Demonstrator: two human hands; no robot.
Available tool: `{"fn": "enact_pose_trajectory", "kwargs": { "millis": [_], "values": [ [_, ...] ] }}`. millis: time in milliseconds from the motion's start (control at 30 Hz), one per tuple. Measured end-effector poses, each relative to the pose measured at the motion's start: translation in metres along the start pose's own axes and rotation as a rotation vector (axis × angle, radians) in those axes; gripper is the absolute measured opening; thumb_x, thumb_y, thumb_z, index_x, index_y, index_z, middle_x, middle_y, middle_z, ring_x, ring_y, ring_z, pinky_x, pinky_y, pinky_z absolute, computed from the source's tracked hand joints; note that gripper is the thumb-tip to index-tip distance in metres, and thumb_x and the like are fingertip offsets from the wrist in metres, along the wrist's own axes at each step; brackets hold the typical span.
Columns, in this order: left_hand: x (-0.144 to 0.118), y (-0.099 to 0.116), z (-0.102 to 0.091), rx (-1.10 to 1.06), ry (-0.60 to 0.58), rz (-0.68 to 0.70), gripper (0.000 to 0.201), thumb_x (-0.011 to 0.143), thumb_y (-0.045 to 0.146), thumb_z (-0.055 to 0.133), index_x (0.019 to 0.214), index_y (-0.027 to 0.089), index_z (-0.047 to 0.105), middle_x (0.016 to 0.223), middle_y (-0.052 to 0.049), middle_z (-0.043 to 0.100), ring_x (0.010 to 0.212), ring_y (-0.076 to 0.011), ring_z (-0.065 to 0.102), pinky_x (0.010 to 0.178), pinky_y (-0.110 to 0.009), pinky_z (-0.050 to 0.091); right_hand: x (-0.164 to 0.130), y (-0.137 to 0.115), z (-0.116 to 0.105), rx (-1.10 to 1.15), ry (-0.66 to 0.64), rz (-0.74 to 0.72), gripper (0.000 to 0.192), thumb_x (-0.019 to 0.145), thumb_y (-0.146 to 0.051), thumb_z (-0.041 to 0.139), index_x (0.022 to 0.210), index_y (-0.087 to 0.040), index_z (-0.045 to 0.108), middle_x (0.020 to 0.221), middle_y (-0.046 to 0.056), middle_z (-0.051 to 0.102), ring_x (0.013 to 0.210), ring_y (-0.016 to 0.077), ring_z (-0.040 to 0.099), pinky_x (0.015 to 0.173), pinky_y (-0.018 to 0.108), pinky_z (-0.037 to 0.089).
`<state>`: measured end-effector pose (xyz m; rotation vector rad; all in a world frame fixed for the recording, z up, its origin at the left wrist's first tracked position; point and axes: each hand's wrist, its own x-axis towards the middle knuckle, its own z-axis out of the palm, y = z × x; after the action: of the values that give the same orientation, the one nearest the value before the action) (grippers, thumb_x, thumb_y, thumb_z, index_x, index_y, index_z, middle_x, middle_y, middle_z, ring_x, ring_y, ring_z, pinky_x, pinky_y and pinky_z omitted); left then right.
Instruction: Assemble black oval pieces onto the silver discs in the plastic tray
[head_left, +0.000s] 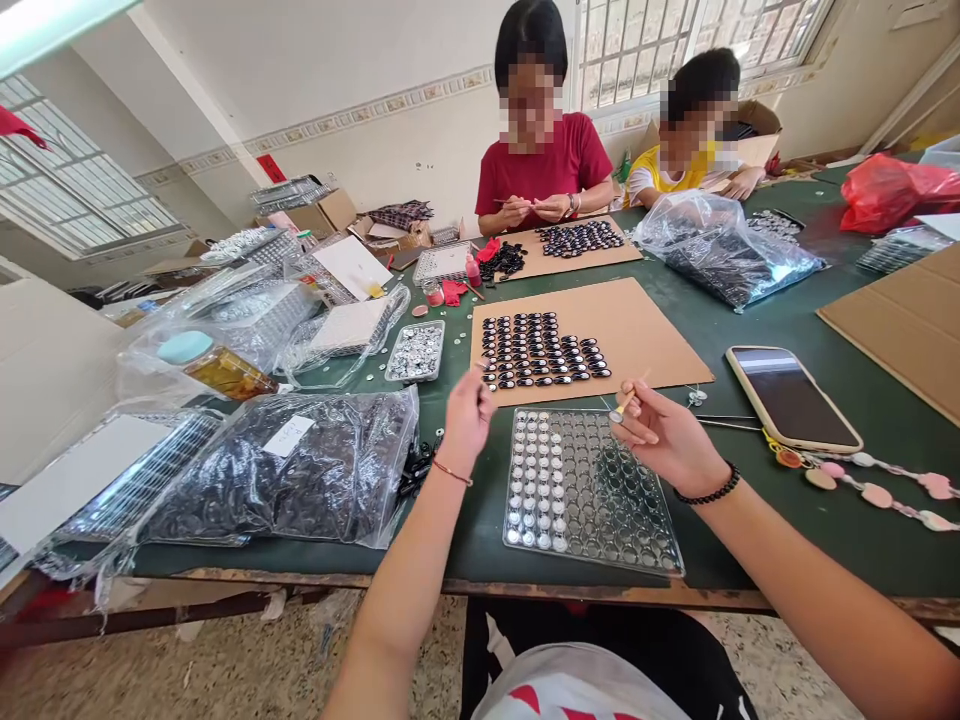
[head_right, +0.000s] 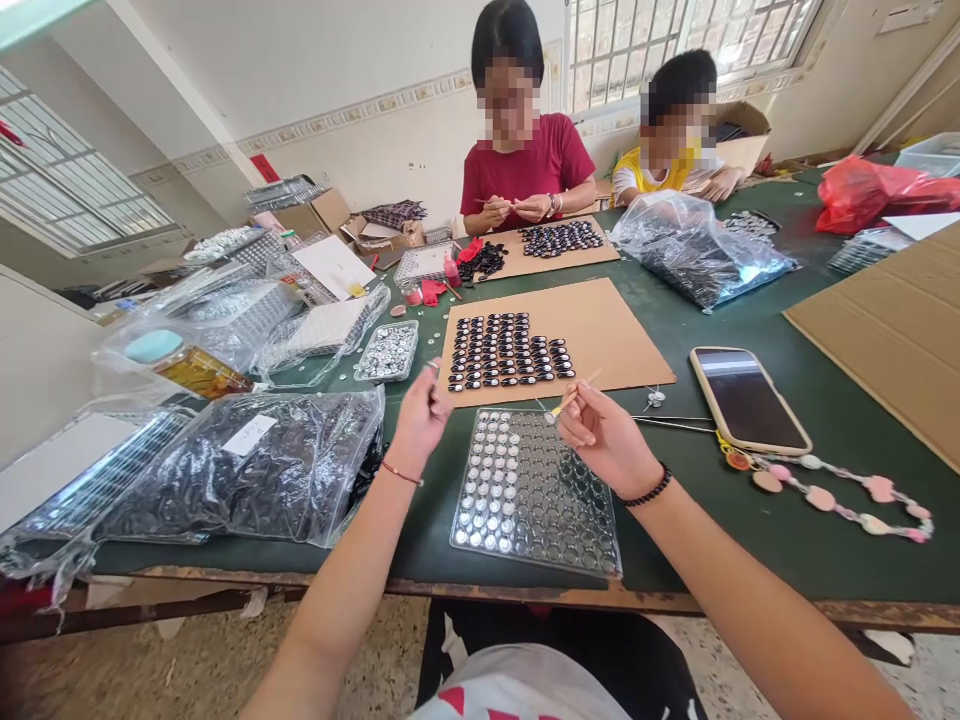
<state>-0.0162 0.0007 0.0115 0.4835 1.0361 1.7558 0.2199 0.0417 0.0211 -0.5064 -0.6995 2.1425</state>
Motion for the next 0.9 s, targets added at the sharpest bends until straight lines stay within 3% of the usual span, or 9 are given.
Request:
{"fn": "enact_pose_trajectory", "kwargs": {
  "millis": [100,167,333,433,533,633,733,900],
  "values": [
    [0.018,0.019,-0.018,-0.316,0.221,-0.145,0.015,0.080,0.030,0.052,0.084,0.017,0.057,0.045,0.008,0.036,0.034,-0.0002,0.029,0.035,-0.012,0.023,-0.002,-0.001,0.001,-0.004,-0.001,-0.011,0.017,0.087,-0.022,0.040,0.074,-0.018,0.051,0.058,-0.005,0.036,0.037,0.0037,0.013,0.037,0.019,0.024],
    [0.019,0.018,-0.020,-0.351,0.249,-0.199,0.017,0.081,0.033,0.051,0.083,0.017,0.055,0.046,0.008,0.037,0.033,-0.0004,0.030,0.035,-0.012,0.023,-0.002,0.001,0.001,-0.031,-0.009,-0.012,0.016,0.086,-0.023,0.041,0.075,-0.018,0.051,0.059,-0.005,0.036,0.037,0.0034,0.015,0.037,0.019,0.024],
    [-0.007,-0.017,0.005,0.020,0.034,-0.186,0.029,0.067,0.039,0.065,0.069,0.014,0.051,0.046,0.007,0.039,0.033,0.0001,0.029,0.033,-0.012,0.019,0.002,0.005,-0.003,-0.176,-0.002,-0.093,0.013,0.083,-0.029,0.046,0.077,-0.019,0.050,0.059,-0.004,0.040,0.036,0.0031,0.023,0.037,0.020,0.023],
    [-0.025,-0.035,0.020,0.315,-0.177,-0.298,0.031,0.063,0.039,0.067,0.075,0.013,0.055,0.052,0.005,0.045,0.035,-0.0001,0.033,0.032,-0.012,0.017,0.005,0.007,-0.004,-0.330,0.054,-0.222,0.015,0.081,-0.033,0.050,0.079,-0.019,0.051,0.060,-0.004,0.045,0.036,0.0035,0.028,0.036,0.020,0.022],
    [-0.035,-0.043,0.026,0.614,-0.323,-0.289,0.032,0.065,0.040,0.064,0.082,0.014,0.060,0.055,0.002,0.050,0.036,-0.0015,0.037,0.032,-0.013,0.019,0.005,0.012,-0.006,-0.565,0.108,-0.411,0.019,0.081,-0.038,0.050,0.080,-0.019,0.051,0.059,-0.003,0.049,0.037,0.0049,0.033,0.036,0.020,0.023],
    [-0.037,-0.046,0.027,0.818,-0.369,-0.200,0.029,0.064,0.039,0.064,0.074,0.012,0.063,0.052,0.001,0.051,0.036,-0.0027,0.037,0.034,-0.015,0.025,0.002,0.019,-0.008,-0.897,0.094,-0.578,0.023,0.086,-0.040,0.042,0.082,-0.018,0.051,0.062,-0.001,0.051,0.042,0.0074,0.039,0.040,0.022,0.030],
    [-0.035,-0.047,0.024,0.884,-0.375,-0.141,0.030,0.060,0.036,0.068,0.080,0.013,0.064,0.054,0.001,0.053,0.037,-0.0032,0.038,0.034,-0.016,0.028,-0.004,0.025,-0.008,-1.229,-0.029,-0.692,0.027,0.089,-0.037,0.034,0.086,-0.018,0.052,0.067,0.002,0.054,0.052,0.0109,0.047,0.050,0.024,0.036],
    [-0.034,-0.047,0.021,0.983,-0.450,-0.024,0.035,0.063,0.032,0.066,0.094,0.017,0.066,0.062,-0.001,0.056,0.040,-0.0054,0.042,0.037,-0.018,0.033,-0.006,0.030,-0.007,-1.476,-0.139,-0.736,0.031,0.091,-0.035,0.025,0.082,-0.019,0.051,0.081,0.006,0.059,0.063,0.0142,0.052,0.060,0.027,0.037]
  ]
}}
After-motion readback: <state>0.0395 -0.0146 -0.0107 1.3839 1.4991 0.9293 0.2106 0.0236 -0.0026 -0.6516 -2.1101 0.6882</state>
